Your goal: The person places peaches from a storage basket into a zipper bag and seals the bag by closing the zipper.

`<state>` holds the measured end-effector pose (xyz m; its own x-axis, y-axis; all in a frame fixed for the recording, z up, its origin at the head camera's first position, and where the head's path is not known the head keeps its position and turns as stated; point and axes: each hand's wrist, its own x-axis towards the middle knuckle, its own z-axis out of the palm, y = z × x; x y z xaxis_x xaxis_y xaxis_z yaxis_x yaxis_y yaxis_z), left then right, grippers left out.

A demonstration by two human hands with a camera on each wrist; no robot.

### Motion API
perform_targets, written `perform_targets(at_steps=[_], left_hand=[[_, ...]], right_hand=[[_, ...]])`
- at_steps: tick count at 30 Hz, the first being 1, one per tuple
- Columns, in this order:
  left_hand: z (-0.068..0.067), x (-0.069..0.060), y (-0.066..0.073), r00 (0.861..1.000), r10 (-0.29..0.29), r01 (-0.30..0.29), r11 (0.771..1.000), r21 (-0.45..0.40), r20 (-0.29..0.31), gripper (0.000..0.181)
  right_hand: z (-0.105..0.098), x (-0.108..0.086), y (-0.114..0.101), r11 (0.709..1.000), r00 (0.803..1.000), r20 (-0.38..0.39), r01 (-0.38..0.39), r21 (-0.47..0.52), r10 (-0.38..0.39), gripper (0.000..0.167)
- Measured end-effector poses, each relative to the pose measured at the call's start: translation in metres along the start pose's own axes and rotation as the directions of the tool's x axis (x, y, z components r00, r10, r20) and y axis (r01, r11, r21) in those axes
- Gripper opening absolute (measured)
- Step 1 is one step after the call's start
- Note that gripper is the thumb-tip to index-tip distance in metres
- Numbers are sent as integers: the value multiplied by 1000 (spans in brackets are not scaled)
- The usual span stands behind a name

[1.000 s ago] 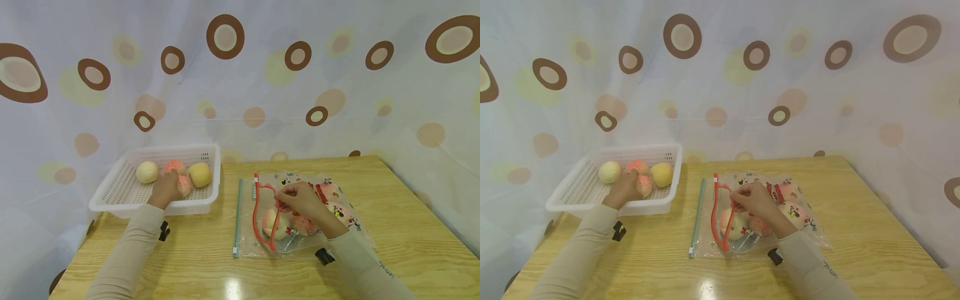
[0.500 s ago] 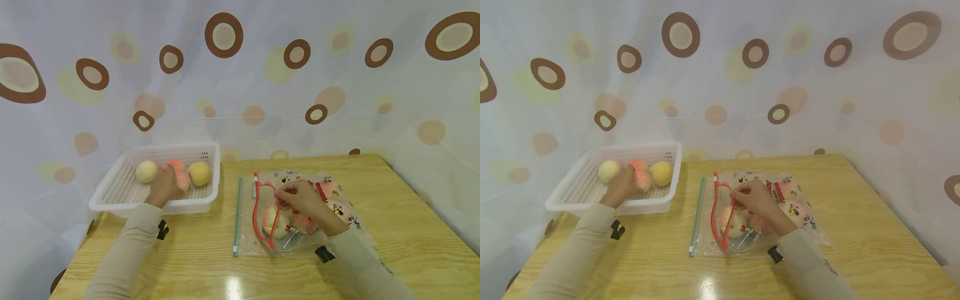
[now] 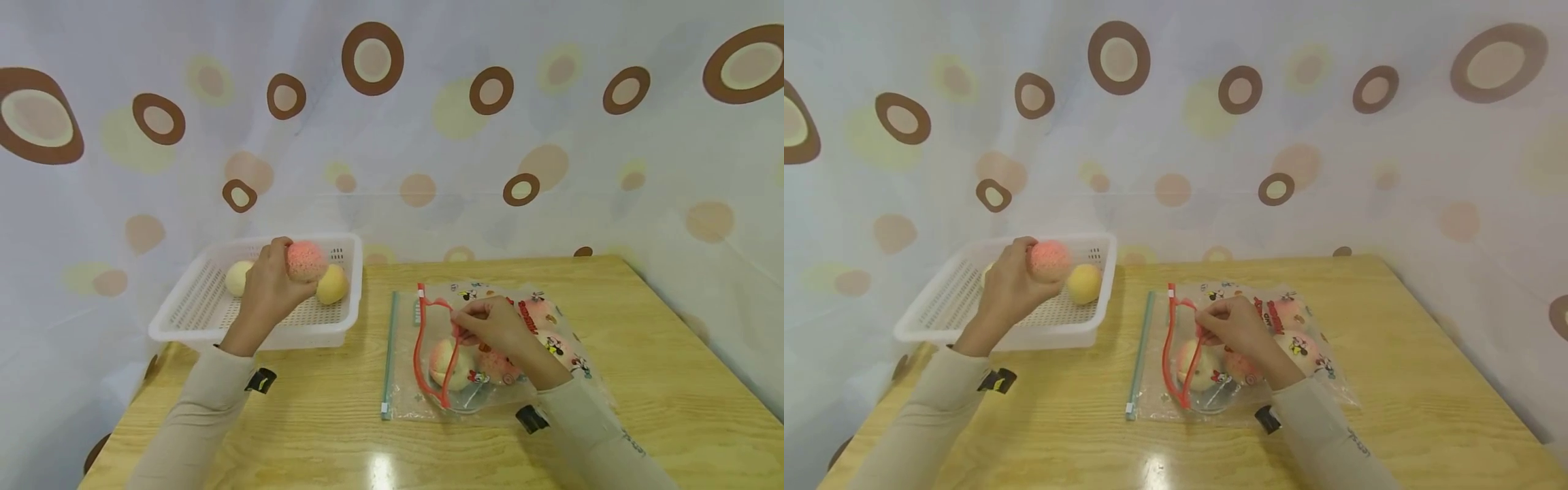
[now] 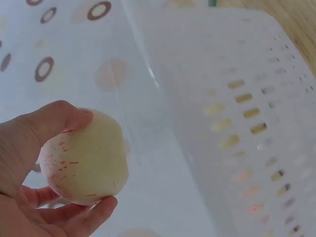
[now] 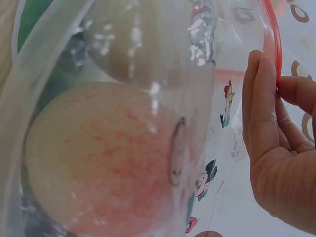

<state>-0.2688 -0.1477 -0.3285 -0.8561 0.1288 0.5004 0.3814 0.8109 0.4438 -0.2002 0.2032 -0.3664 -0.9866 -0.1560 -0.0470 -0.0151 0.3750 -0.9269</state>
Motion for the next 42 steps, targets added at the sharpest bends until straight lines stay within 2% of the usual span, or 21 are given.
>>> perform_targets(at_steps=[3, 6, 9, 12, 14, 18, 20, 22, 26, 30, 36, 42], left_hand=[[-4, -13, 24, 998, 66, -66, 998, -13, 2, 75], [0, -29, 45, 988, 151, -150, 988, -36, 22, 76], [11, -44, 62, 972, 231, -225, 968, -109, 44, 76], [26, -56, 74, 957, 274, -249, 945, -212, 98, 76], [37, -63, 81, 946, 279, -225, 931, -287, 165, 76], [59, -71, 89, 923, 260, -132, 906, -401, 284, 76], [69, -72, 91, 916, 248, -86, 889, -449, 315, 76], [78, -72, 92, 915, 229, -36, 867, -498, 332, 75], [94, -69, 92, 928, 178, 43, 822, -568, 328, 73], [106, -68, 90, 942, 126, 91, 797, -598, 311, 72], [123, -66, 90, 943, 90, 134, 780, -611, 322, 71], [136, -68, 92, 956, 84, 118, 768, -630, 282, 67]], right_hand=[[0, 0, 2, 1000, 1000, 4, 5, 2, -5, 24], [0, 0, 2, 1000, 1000, 9, 3, 7, -3, 24], [1, -1, 0, 1000, 1000, 9, 5, 4, -5, 24], [0, -2, -2, 1000, 1000, 1, 11, -5, -11, 25], [0, -2, -2, 1000, 1000, -4, 13, -9, -13, 26], [-1, -2, -2, 1000, 1000, -9, 15, -8, -15, 28], [-1, -2, -1, 1000, 1000, -11, 13, -7, -13, 28], [-1, -2, -1, 1000, 1000, -12, 14, -6, -14, 28], [-1, -3, -1, 1000, 1000, -13, 21, -8, -21, 27], [0, -3, -1, 1000, 1000, -11, 27, -13, -27, 26], [-1, -2, -1, 999, 999, -12, 31, -17, -31, 26], [1, -2, 0, 999, 999, -18, 42, -26, -42, 25]])
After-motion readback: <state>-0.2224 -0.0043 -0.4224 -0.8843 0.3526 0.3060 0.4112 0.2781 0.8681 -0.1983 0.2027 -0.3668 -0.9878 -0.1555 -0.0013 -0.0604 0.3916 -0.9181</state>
